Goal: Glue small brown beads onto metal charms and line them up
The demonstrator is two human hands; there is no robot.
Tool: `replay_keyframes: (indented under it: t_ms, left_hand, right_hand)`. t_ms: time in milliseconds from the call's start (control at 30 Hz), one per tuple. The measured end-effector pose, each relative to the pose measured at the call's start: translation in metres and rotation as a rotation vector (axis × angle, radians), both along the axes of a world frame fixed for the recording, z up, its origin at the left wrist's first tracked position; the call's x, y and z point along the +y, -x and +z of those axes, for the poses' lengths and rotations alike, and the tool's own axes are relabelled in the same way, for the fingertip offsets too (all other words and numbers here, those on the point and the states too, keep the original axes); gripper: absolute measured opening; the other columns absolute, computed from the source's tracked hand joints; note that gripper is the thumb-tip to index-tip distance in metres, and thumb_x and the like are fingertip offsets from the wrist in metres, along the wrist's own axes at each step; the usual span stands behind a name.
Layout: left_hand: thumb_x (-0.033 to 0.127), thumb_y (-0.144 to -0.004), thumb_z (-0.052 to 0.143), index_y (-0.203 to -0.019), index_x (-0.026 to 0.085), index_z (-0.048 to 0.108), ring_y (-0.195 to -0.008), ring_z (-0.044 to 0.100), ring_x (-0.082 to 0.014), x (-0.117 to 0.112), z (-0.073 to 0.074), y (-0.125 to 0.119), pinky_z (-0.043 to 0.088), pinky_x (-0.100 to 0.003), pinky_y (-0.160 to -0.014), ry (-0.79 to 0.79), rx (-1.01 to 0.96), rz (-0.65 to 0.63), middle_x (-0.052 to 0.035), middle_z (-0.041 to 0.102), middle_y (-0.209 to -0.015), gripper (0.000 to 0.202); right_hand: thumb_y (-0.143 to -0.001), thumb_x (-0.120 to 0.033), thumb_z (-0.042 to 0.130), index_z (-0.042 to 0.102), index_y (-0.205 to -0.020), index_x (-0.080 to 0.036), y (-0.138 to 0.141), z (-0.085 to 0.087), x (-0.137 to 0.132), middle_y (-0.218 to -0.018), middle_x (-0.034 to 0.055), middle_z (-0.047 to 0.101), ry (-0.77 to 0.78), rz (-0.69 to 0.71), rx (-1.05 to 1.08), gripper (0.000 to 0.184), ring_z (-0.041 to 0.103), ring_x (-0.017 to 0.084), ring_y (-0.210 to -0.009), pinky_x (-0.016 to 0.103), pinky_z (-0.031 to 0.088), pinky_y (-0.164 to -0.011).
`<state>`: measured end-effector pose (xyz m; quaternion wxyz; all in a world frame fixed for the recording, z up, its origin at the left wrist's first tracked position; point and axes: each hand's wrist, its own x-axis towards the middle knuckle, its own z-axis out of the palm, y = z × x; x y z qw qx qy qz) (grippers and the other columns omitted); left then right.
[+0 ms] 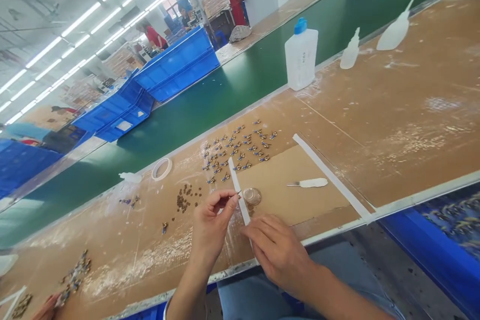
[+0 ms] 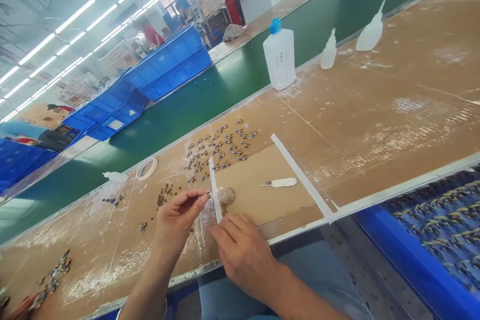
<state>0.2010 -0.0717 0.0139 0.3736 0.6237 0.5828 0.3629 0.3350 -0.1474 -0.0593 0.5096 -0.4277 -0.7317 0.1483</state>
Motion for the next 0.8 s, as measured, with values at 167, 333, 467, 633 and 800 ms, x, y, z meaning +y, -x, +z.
replay_keyframes:
  t_ms: [167, 333, 467, 633, 800]
  left_hand:
    - [0.035, -0.073, 0.075, -0.079, 0.022, 0.077, -0.066, 0.064, -0.0165, 0.003, -0.001, -0.005, 0.050, -0.028, -0.066, -0.019, 0.124, -0.018, -0.0015, 0.074, -0.073, 0.015]
    - [0.033, -0.077, 0.069, -0.078, 0.022, 0.076, -0.065, 0.063, -0.0161, 0.004, 0.003, -0.009, 0.049, -0.027, -0.065, -0.093, 0.280, -0.064, -0.0006, 0.073, -0.071, 0.013]
    - [0.031, -0.079, 0.065, -0.076, 0.024, 0.075, -0.065, 0.064, -0.0162, 0.005, 0.006, -0.012, 0.048, -0.026, -0.062, -0.183, 0.431, -0.108, 0.0003, 0.073, -0.070, 0.013]
    - [0.028, -0.079, 0.062, -0.073, 0.024, 0.072, -0.061, 0.063, -0.0153, 0.006, 0.010, -0.017, 0.047, -0.025, -0.059, -0.298, 0.544, -0.166, 0.0015, 0.071, -0.067, 0.013]
    - [0.026, -0.081, 0.060, -0.073, 0.024, 0.071, -0.062, 0.065, -0.0145, 0.008, 0.012, -0.021, 0.047, -0.023, -0.058, -0.342, 0.617, -0.203, 0.0020, 0.072, -0.068, 0.014]
  right_hand:
    - [-0.093, -0.005, 0.038, 0.058, -0.097, -0.016, -0.001, 0.001, 0.000, -0.085, 0.0068, 0.062, 0.038, 0.013, -0.001, 0.023, 0.055, 0.019, -0.084, 0.032, 0.046, -0.076]
    - [-0.093, -0.005, 0.040, 0.059, -0.100, -0.015, -0.001, -0.001, 0.000, -0.085, 0.0066, 0.061, 0.049, 0.012, -0.005, 0.023, 0.053, 0.019, -0.083, 0.032, 0.044, -0.075]
    - [-0.092, -0.005, 0.041, 0.060, -0.102, -0.015, 0.000, -0.003, 0.001, -0.087, 0.0068, 0.062, 0.038, 0.009, 0.008, 0.023, 0.054, 0.020, -0.087, 0.034, 0.044, -0.078]
    - [-0.090, -0.005, 0.042, 0.060, -0.102, -0.015, 0.000, -0.002, 0.001, -0.086, 0.0063, 0.063, 0.036, 0.002, 0.010, 0.023, 0.054, 0.020, -0.086, 0.034, 0.043, -0.077]
    - [-0.090, -0.005, 0.044, 0.060, -0.101, -0.015, -0.001, -0.001, 0.001, -0.086, 0.0060, 0.062, 0.041, 0.012, -0.001, 0.021, 0.053, 0.019, -0.086, 0.033, 0.042, -0.078]
